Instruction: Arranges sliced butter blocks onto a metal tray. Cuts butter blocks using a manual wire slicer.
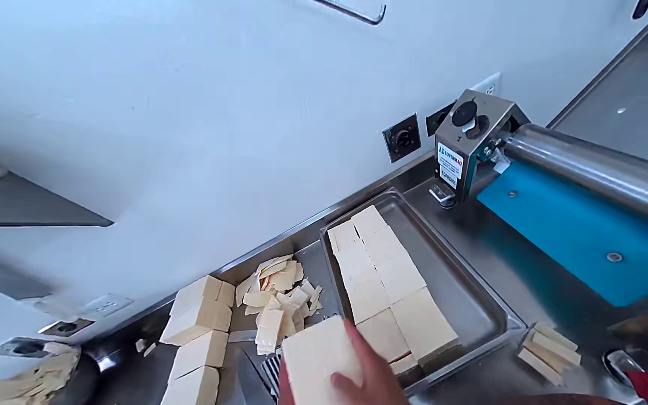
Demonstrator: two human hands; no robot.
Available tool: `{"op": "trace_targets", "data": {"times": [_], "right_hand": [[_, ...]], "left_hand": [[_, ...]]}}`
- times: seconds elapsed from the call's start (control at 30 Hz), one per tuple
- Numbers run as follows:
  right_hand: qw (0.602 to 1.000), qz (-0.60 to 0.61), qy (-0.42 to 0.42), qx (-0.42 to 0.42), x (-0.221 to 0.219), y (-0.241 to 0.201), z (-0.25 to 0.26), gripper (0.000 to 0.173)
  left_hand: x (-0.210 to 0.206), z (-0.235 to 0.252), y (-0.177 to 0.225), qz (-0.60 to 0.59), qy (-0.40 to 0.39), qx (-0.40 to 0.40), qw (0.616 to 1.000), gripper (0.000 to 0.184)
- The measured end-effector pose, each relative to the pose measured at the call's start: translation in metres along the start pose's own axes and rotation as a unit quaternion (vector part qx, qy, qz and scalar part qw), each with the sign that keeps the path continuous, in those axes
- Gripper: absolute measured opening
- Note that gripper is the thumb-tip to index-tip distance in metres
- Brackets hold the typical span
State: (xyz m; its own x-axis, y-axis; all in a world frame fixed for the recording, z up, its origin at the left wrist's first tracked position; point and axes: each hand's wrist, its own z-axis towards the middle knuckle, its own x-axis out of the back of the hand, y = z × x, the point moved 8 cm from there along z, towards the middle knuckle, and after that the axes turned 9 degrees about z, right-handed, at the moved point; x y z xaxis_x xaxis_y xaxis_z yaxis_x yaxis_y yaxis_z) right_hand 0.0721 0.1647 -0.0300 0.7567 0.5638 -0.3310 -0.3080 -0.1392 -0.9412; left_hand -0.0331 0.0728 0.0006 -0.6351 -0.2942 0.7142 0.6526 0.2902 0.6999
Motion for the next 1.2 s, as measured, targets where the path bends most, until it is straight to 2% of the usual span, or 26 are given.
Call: {"op": "trace_targets", "data": {"times": [0.13, 0.23, 0.3, 0.43, 0.6, 0.73, 0.83, 0.9, 0.97, 1.03, 1.1, 1.2], "right_hand": [[0.999, -0.042, 0.003, 0.004, 0.067, 0.004, 0.03, 0.071], [0.998, -0.053, 0.031, -0.005, 0.103, 0.01, 0.053, 0.069], [0.997, -0.068, 0.042, -0.015, 0.116, 0.012, 0.069, 0.07], [0.99, -0.13, 0.047, -0.029, 0.121, 0.017, 0.104, 0.072], [0.98, -0.193, 0.04, -0.024, 0.126, 0.036, 0.133, 0.073], [0.965, -0.258, 0.033, -0.02, 0.126, 0.054, 0.139, 0.073], [0.964, -0.262, 0.029, -0.038, 0.128, 0.054, 0.14, 0.074], [0.969, -0.244, 0.004, -0.051, 0.135, 0.055, 0.141, 0.076], [0.972, -0.231, -0.025, -0.044, 0.147, 0.05, 0.145, 0.086], [0.961, -0.259, -0.089, -0.034, 0.157, 0.04, 0.15, 0.111], [0.932, -0.315, -0.176, -0.026, 0.159, 0.033, 0.153, 0.132], [0.891, -0.37, -0.261, -0.026, 0.154, 0.034, 0.161, 0.142]], "left_hand": [[-0.054, 0.037, 0.016, 0.096, -0.014, -0.094, 0.991, 0.108], [-0.081, 0.074, 0.024, 0.142, -0.03, -0.104, 0.984, 0.107], [-0.088, 0.1, 0.023, 0.17, -0.071, -0.103, 0.978, 0.106], [-0.094, 0.143, 0.01, 0.221, -0.157, -0.079, 0.959, 0.098], [-0.108, 0.173, -0.009, 0.27, -0.197, -0.065, 0.94, 0.095], [-0.123, 0.183, -0.034, 0.317, -0.24, -0.038, 0.917, 0.097], [-0.127, 0.184, -0.04, 0.324, -0.253, -0.041, 0.91, 0.096], [-0.125, 0.183, -0.04, 0.335, -0.263, -0.039, 0.904, 0.103], [-0.115, 0.184, -0.033, 0.332, -0.26, -0.021, 0.907, 0.115], [-0.104, 0.187, -0.02, 0.306, -0.244, -0.006, 0.92, 0.127], [-0.096, 0.194, -0.008, 0.298, -0.232, -0.042, 0.925, 0.133], [-0.1, 0.208, -0.007, 0.323, -0.255, -0.114, 0.904, 0.139]]}}
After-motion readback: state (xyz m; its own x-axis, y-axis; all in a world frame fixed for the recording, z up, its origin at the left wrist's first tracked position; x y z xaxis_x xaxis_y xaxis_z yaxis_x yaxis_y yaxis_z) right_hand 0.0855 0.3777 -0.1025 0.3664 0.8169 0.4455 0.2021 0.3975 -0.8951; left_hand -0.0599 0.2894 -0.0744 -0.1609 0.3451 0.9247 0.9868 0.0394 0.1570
